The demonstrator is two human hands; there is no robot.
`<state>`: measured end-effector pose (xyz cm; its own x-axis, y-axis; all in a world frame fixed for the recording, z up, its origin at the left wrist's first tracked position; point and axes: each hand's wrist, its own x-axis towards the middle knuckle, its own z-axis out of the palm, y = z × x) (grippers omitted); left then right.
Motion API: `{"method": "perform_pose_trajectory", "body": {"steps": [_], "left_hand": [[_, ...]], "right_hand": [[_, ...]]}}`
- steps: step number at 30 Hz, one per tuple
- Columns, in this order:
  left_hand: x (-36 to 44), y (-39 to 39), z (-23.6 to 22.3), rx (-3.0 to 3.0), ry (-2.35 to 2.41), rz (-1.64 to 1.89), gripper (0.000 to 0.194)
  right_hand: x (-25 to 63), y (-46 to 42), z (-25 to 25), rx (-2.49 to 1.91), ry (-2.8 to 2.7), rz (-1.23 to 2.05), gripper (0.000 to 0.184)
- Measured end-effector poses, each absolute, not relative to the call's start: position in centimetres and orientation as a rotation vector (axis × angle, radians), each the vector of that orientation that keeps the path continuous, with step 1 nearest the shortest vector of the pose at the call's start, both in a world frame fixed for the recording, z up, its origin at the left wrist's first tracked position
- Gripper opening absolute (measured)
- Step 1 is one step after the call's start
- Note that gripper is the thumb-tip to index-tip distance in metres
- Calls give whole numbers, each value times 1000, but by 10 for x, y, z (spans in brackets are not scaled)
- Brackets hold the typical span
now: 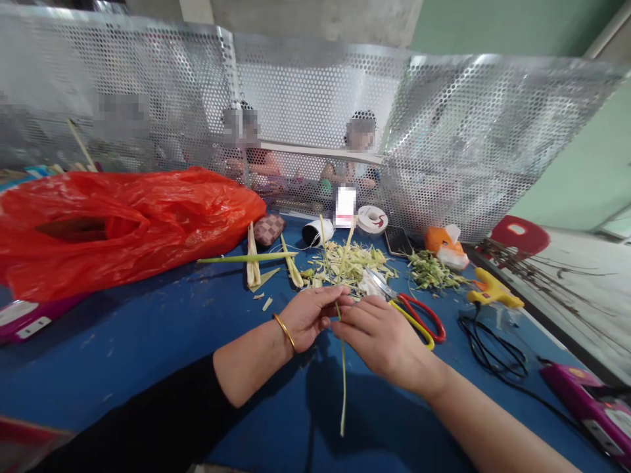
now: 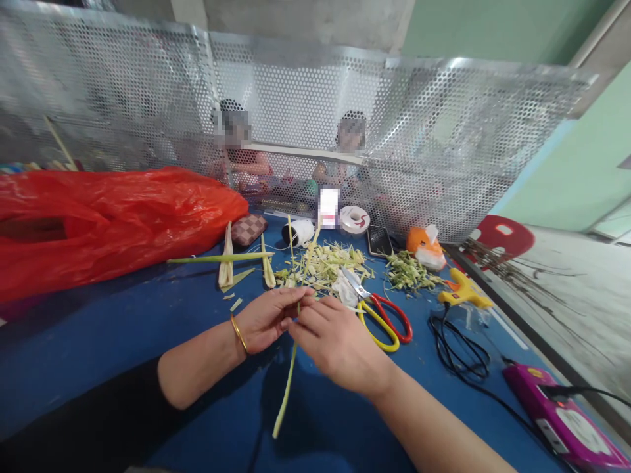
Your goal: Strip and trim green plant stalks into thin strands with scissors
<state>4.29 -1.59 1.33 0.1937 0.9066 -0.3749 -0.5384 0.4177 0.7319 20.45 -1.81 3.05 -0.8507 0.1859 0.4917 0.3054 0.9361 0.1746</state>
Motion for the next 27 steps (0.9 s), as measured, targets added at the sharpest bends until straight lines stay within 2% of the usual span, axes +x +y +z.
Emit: {"method": "perform_pose_trajectory", "body": {"steps": [3,6,11,15,18,20,22,24,26,27], "left_hand": [[43,-16,14,470,929,1066,11],[41,-14,13,441,923,1068,12],[40,-13,10,458,880,1081,13],[45,-18,13,569,895,1058,9],[51,-24,17,676,924,1023,9],[55,-28,17,770,939,1014,15],[60,-33,16,843,952,997,20],[63,-36,14,882,961,965,24],[64,-38,11,876,961,954,25],[64,-37,9,849,960,960,23]], "right_hand": [[199,-22,18,-274,-2688,-519,19],[197,-21,14,-280,-2759,-483,19],[200,-20,21,-372,-2513,13,22],[203,-20,24,-649,-2153,336,22],[203,-18,26,-867,-1972,709,33],[202,-17,28,-934,-1849,1020,43],[201,-17,30,-943,-1772,1212,45],[200,-17,31,-950,-1796,1153,32],[201,-19,30,-926,-1895,875,15],[202,-20,29,-888,-1957,695,13]]}}
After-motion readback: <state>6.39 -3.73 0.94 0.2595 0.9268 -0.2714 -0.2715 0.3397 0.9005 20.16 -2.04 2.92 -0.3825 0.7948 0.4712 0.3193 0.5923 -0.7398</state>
